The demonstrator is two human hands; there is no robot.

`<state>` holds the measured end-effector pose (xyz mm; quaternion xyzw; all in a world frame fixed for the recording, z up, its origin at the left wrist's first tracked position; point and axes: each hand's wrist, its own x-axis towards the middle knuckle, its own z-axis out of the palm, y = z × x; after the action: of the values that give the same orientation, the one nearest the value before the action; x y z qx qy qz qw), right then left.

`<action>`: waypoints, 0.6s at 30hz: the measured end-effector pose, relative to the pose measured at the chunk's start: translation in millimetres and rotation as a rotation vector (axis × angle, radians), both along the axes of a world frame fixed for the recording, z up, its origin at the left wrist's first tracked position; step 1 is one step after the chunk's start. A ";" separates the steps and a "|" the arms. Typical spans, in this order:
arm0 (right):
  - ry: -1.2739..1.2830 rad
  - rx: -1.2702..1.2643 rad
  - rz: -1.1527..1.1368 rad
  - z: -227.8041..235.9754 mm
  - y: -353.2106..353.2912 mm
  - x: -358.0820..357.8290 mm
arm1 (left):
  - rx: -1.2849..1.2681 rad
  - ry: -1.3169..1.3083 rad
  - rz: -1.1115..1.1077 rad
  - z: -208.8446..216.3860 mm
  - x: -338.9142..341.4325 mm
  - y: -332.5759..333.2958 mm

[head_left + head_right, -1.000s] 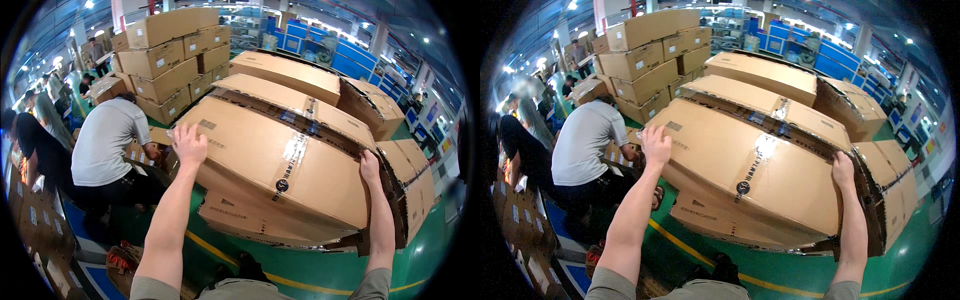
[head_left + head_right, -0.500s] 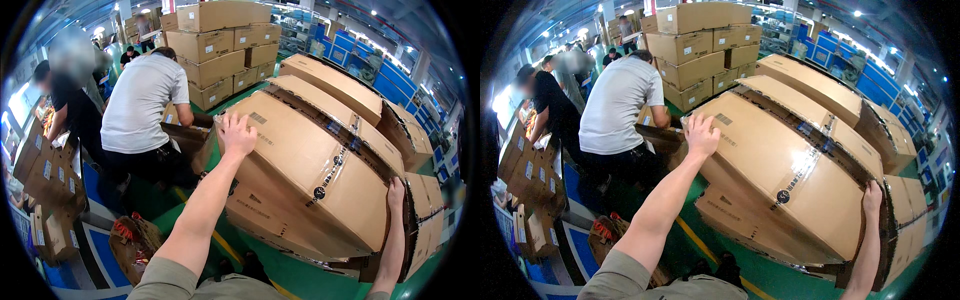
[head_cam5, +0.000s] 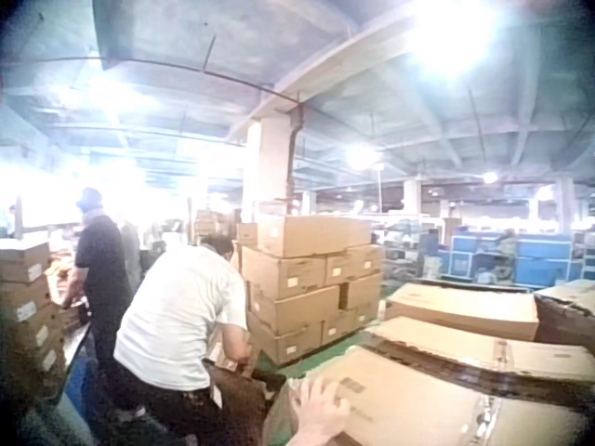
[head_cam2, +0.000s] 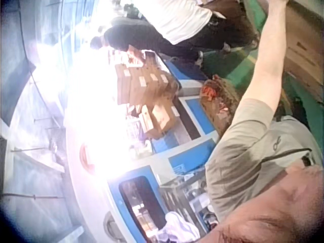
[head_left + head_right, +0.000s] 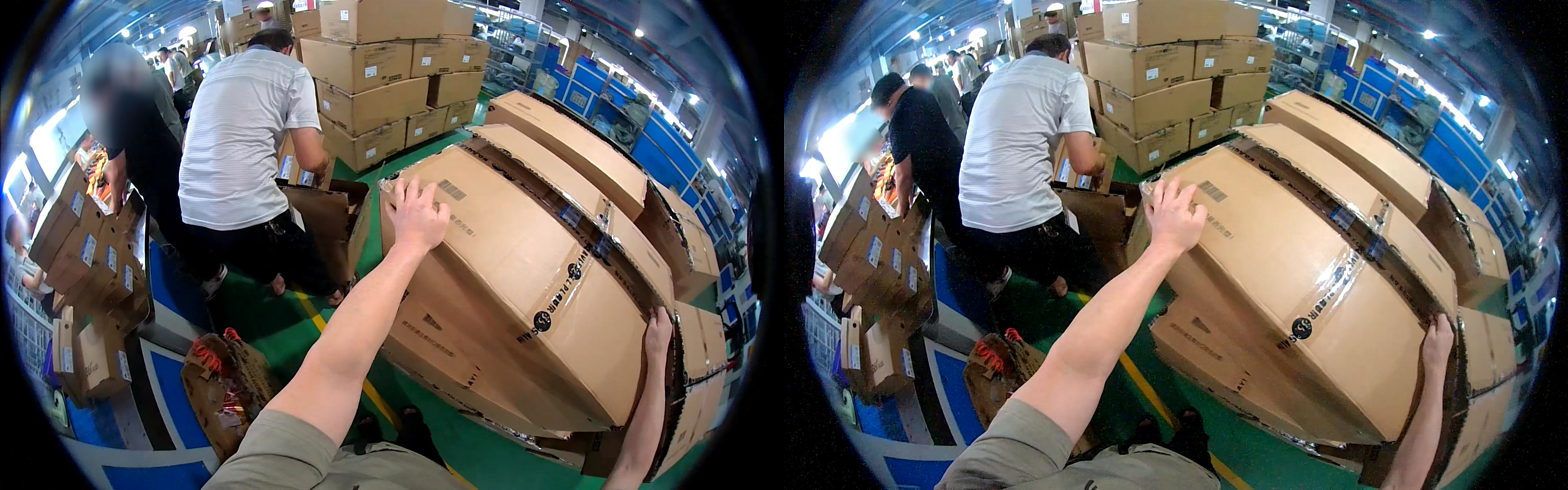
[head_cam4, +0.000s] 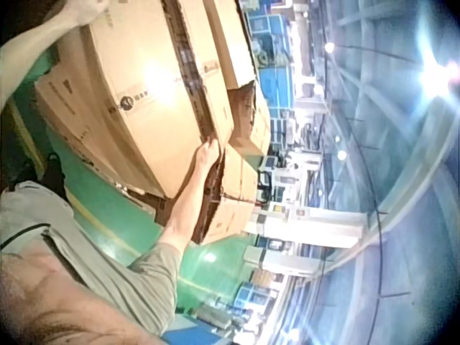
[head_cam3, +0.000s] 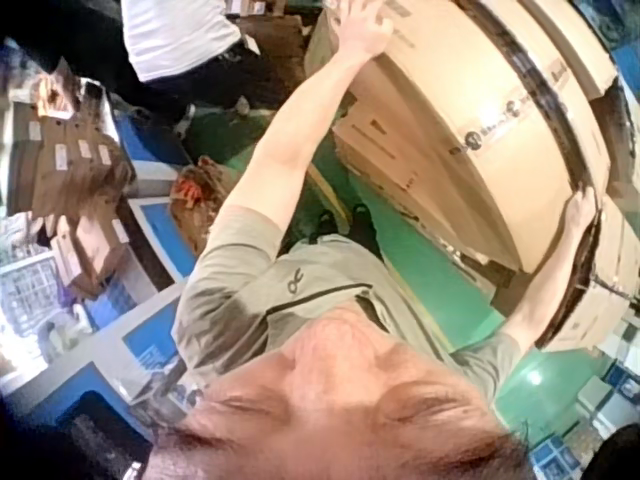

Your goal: The person uses a box cutter to slice the tape on multiple cardboard boxes stacked in a warehouse. They systematically move from one box to the next, cutting the sealing tape on the top and sides to open them.

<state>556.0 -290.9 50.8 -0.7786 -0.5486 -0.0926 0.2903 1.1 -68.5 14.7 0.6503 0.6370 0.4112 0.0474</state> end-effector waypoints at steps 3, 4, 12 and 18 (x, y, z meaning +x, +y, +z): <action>-0.029 0.018 0.028 -0.9 -3.2 7.1 | -0.003 -0.004 -0.006 0.4 1.2 -0.5; 0.026 0.007 0.019 0.3 -2.5 3.8 | 0.000 -0.003 -0.007 0.2 0.7 -0.6; 0.037 -0.027 0.015 6.2 -1.3 -3.1 | -0.091 0.009 -0.017 6.9 0.4 -4.9; -0.036 -0.026 0.067 -6.7 6.1 21.8 | -0.140 -0.001 -0.020 10.9 -3.0 -7.3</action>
<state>577.8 -284.8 44.1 -0.7616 -0.5808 -0.0895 0.2733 -1.9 -75.8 25.5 0.6515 0.6575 0.3657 0.0973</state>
